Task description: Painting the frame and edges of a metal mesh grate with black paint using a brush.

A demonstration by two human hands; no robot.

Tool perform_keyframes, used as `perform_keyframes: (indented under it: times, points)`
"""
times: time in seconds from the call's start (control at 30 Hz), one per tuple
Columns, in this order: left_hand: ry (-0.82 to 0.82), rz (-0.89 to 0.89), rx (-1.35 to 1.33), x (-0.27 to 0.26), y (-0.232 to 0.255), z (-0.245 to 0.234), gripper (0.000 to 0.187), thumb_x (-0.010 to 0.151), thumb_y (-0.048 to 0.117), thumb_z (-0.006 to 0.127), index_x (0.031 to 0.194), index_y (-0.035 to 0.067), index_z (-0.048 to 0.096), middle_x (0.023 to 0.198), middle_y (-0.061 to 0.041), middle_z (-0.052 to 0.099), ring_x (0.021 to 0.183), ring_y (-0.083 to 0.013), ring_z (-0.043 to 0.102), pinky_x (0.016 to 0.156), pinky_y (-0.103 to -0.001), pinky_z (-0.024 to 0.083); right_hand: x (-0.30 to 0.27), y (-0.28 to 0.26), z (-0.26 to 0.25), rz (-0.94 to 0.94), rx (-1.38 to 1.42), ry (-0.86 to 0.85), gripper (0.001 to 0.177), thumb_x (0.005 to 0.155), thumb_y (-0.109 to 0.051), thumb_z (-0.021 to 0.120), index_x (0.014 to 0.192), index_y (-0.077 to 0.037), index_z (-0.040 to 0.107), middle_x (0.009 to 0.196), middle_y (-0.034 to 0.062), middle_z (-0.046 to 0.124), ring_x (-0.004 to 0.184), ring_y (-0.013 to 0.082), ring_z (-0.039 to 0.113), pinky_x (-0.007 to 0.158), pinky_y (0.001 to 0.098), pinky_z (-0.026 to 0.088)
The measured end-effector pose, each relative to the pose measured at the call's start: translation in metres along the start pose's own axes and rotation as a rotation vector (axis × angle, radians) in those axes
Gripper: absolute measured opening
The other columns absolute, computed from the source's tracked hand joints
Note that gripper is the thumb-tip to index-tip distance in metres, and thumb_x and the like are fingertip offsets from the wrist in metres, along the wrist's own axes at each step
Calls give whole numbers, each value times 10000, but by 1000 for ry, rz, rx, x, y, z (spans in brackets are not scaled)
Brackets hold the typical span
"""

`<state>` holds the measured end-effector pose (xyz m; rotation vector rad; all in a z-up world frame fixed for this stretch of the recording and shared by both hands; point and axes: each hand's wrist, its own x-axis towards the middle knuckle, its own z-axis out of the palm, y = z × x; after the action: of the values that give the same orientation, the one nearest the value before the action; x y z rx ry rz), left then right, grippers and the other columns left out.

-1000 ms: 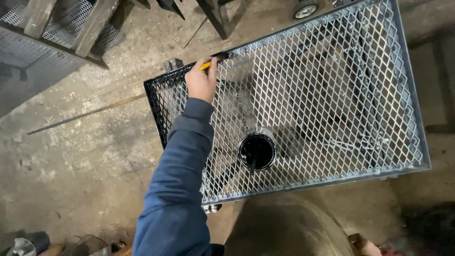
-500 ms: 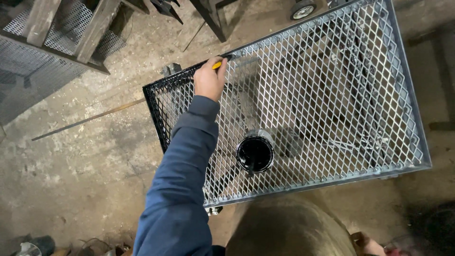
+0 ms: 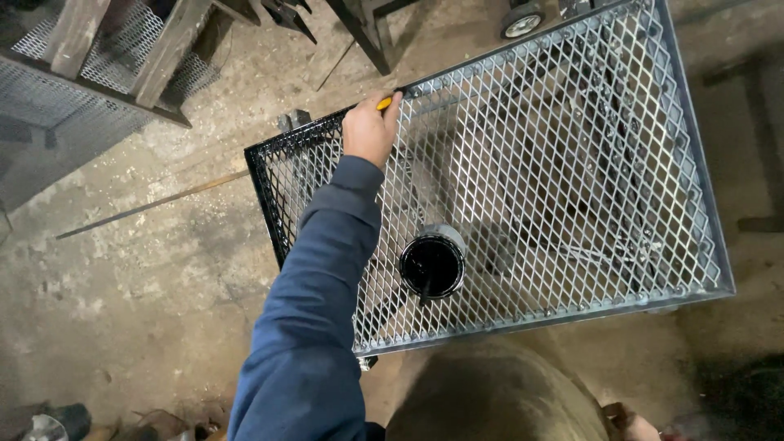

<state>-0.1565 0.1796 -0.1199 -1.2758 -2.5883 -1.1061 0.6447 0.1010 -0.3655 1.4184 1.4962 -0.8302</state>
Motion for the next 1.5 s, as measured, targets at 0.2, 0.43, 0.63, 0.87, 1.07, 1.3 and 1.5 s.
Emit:
perform_keyframes:
  times: [0.2,0.43,0.63,0.87,1.07,1.3,1.5]
  points:
    - [-33,-43,60,4,12,-10,232,969,286,718,990,60,770,855,-219,733,756,-404,710,674,-443,568,28,43,36,-173,16,120,261,907,-359,720,1152,-282,765,962,27,833,964,193,807,907,327,626]
    - [-9,-61,29,-1,-6,0,229,979,274,712,972,52,764,827,-208,738,735,-382,724,670,-423,573,16,20,10,-61,-6,16,263,905,-382,709,1145,-288,761,975,-18,828,921,175,794,897,340,628]
    - [32,-49,-4,-1,-12,8,237,974,278,705,981,49,766,828,-205,738,739,-380,727,663,-419,575,16,11,-16,-80,-53,71,241,939,-378,703,1144,-276,779,967,18,837,991,202,784,921,343,604]
    - [34,-156,117,-10,-16,-21,229,981,260,722,1004,37,769,818,-230,727,745,-409,707,647,-440,556,79,56,20,-202,8,18,239,911,-289,702,1131,-269,794,1017,-4,824,990,166,792,933,321,612]
    - [103,-73,38,-12,-21,-24,211,986,251,715,1009,47,762,875,-210,744,775,-380,733,676,-412,586,85,68,14,-250,33,54,236,861,-319,757,1088,-270,797,944,5,815,912,164,785,879,311,638]
    - [34,-93,-32,-6,7,-24,216,999,243,706,1017,32,749,895,-205,746,803,-370,742,710,-410,587,81,66,16,-234,43,66,227,850,-342,793,1059,-255,801,909,3,824,875,147,798,852,300,648]
    - [17,73,-10,-21,-3,-2,231,987,225,701,1108,33,739,1009,-210,751,885,-388,727,780,-434,591,92,60,2,-210,16,61,220,857,-357,815,1039,-234,805,895,-5,839,861,126,819,839,290,649]
